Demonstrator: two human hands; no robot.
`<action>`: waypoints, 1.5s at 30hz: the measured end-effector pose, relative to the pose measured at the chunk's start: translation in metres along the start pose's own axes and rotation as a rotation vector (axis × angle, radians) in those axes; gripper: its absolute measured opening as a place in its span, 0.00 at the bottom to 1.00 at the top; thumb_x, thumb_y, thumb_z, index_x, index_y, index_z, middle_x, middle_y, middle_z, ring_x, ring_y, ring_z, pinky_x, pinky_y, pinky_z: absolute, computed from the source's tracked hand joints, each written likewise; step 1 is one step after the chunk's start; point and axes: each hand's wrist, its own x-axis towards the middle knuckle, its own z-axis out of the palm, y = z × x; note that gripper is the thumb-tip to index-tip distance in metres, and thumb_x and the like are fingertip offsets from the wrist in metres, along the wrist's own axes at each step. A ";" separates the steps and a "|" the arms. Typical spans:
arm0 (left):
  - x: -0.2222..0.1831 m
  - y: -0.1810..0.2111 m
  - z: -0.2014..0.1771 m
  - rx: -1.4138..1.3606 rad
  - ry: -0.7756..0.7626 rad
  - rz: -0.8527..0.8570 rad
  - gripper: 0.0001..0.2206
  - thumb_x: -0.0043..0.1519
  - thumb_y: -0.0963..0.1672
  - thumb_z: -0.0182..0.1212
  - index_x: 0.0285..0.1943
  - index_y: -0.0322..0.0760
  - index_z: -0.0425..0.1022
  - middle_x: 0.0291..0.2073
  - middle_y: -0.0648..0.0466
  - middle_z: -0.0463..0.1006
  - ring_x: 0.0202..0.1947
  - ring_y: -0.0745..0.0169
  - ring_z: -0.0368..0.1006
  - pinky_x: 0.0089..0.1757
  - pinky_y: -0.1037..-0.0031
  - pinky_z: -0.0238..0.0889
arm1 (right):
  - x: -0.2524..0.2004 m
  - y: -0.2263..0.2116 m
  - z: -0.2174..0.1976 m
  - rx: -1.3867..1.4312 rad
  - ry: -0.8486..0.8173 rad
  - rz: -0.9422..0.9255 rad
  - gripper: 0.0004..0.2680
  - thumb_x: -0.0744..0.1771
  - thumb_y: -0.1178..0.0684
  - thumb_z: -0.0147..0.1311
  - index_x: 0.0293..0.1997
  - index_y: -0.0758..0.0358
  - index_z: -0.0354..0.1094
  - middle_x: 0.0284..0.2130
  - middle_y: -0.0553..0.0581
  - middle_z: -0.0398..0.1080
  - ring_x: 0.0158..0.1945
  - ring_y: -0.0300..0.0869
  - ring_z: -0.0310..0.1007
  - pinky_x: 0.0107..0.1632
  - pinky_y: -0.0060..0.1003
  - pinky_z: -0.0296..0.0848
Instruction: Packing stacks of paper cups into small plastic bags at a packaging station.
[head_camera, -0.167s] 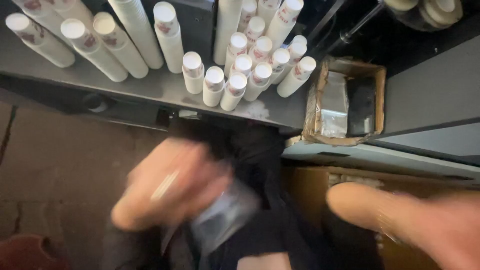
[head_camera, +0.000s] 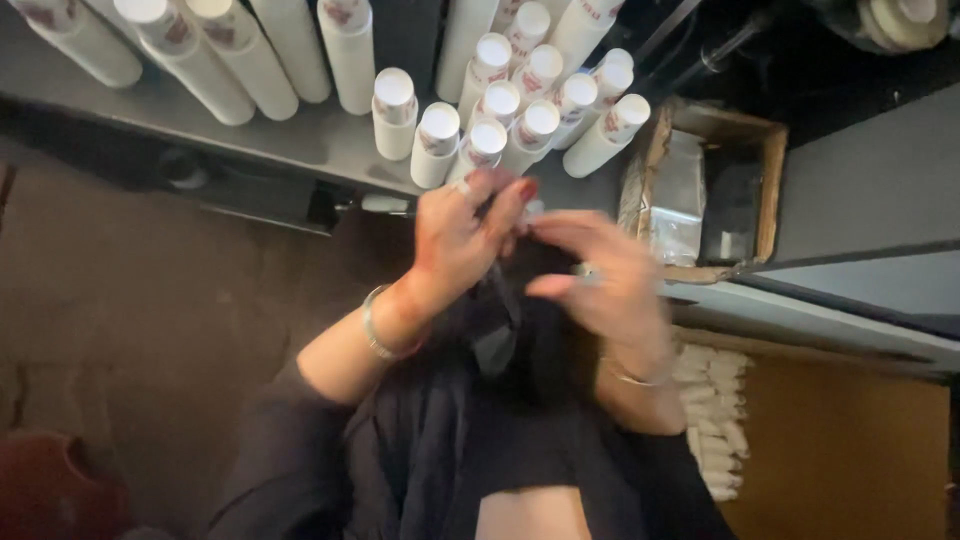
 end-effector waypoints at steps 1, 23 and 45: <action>0.006 -0.013 0.015 -0.160 0.036 -0.271 0.05 0.67 0.42 0.62 0.43 0.33 0.79 0.22 0.55 0.79 0.19 0.71 0.73 0.24 0.78 0.65 | 0.011 -0.006 0.021 -0.008 -0.159 0.148 0.19 0.65 0.41 0.63 0.46 0.72 0.71 0.48 0.66 0.75 0.52 0.52 0.78 0.55 0.39 0.76; -0.011 -0.112 0.012 -0.522 -0.355 -0.461 0.10 0.62 0.42 0.67 0.47 0.28 0.77 0.35 0.57 0.81 0.36 0.74 0.77 0.40 0.79 0.72 | -0.016 0.047 0.030 0.113 -0.132 0.238 0.12 0.62 0.55 0.70 0.27 0.66 0.65 0.37 0.59 0.76 0.40 0.44 0.77 0.43 0.37 0.75; -0.062 -0.113 0.003 0.159 -0.511 -0.001 0.05 0.64 0.41 0.62 0.44 0.33 0.79 0.35 0.46 0.81 0.37 0.49 0.79 0.39 0.65 0.71 | 0.022 0.092 0.035 -0.074 -0.110 0.140 0.11 0.63 0.62 0.70 0.44 0.64 0.69 0.55 0.57 0.73 0.59 0.51 0.74 0.59 0.42 0.75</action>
